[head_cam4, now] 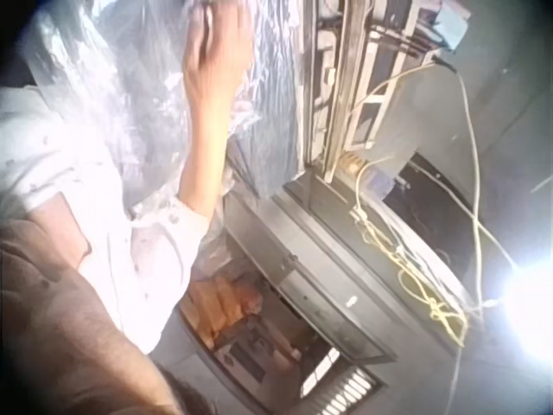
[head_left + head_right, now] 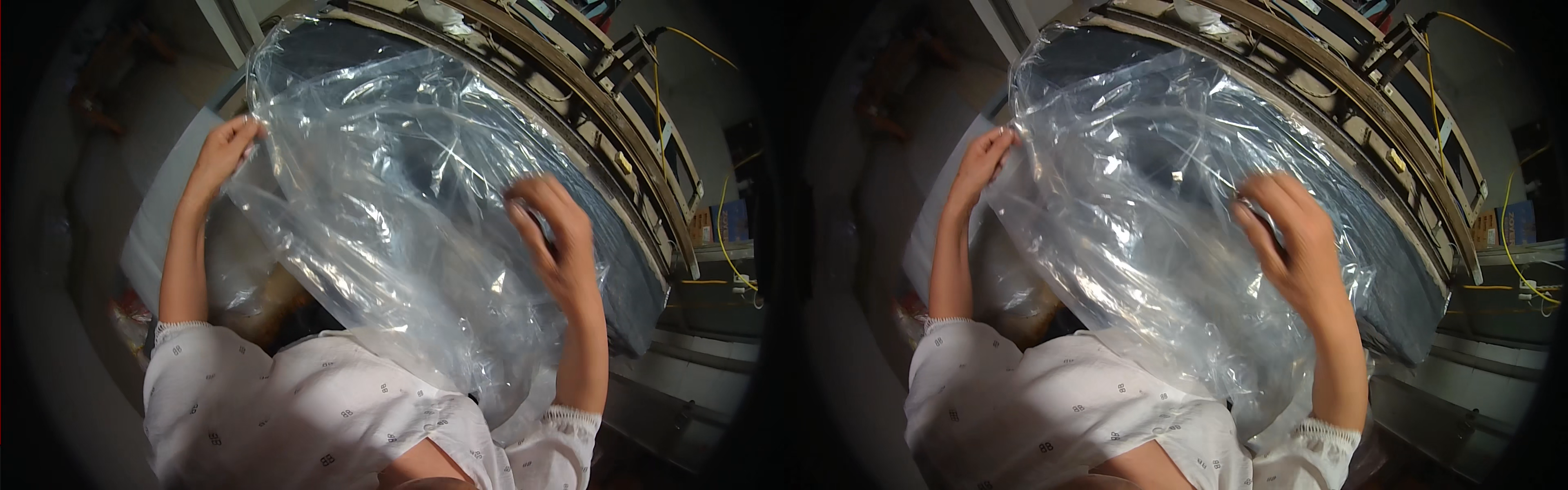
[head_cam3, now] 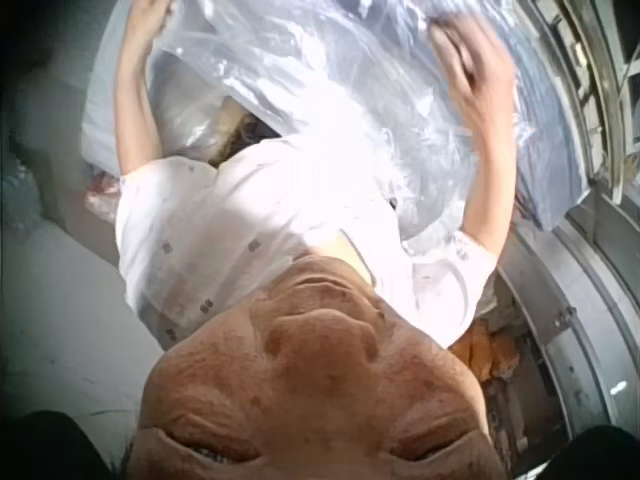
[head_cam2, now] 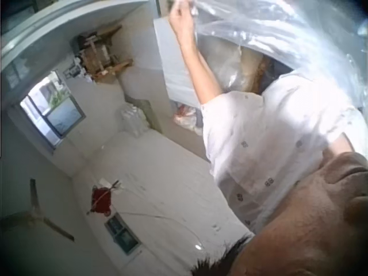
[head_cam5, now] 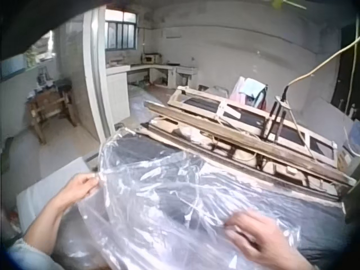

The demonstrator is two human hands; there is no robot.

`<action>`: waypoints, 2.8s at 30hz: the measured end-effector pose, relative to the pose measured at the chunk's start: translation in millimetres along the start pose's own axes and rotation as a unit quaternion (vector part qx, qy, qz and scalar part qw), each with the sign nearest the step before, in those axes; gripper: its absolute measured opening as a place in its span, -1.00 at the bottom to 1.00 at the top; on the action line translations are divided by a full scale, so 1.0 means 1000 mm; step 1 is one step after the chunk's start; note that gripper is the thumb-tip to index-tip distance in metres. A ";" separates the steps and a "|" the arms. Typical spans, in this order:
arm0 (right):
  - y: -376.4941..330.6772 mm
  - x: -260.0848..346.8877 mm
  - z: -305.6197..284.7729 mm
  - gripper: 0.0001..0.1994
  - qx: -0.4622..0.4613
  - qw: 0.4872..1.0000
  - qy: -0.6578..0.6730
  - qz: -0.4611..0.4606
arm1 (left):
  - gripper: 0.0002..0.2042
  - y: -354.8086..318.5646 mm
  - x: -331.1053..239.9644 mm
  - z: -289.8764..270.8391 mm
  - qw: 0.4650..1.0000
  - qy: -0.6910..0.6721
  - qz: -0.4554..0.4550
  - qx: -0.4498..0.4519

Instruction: Wrapping a large, curved gray component in clear plastic film.

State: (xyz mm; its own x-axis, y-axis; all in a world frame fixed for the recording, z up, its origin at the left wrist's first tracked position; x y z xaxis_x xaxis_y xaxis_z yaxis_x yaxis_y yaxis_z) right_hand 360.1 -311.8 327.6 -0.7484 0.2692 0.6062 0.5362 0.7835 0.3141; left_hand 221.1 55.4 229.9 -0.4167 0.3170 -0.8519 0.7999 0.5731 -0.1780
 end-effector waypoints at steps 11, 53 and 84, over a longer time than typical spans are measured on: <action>0.002 -0.077 0.075 -0.32 0.149 0.944 -0.293 0.026 | -0.88 0.013 0.014 -0.007 0.871 0.438 0.177 -0.136; 0.015 -0.098 0.020 -0.34 -0.044 0.978 -0.041 0.199 | -0.87 0.127 -0.089 0.051 0.919 -0.037 0.360 -0.158; -0.041 -0.113 -0.002 -0.86 -0.094 0.963 0.138 0.213 | -0.84 0.211 -0.021 -0.047 0.943 -0.167 0.202 -0.202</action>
State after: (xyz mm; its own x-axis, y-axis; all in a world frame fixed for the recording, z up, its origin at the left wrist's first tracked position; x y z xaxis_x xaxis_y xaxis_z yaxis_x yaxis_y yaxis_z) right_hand 423.4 -375.9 247.7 -0.3263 0.3647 0.8721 0.8527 0.5117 0.1050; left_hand 378.3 204.7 233.2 0.1009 0.3547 -0.9295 0.6056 0.7193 0.3403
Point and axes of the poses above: each hand's wrist, its own y-axis towards the middle knuckle, its own z-axis out of the palm, x = y × z, the point moved 5 cm from there along y, towards the middle knuckle, and after that the axes turned 4 degrees about y, right-handed, at the moved point
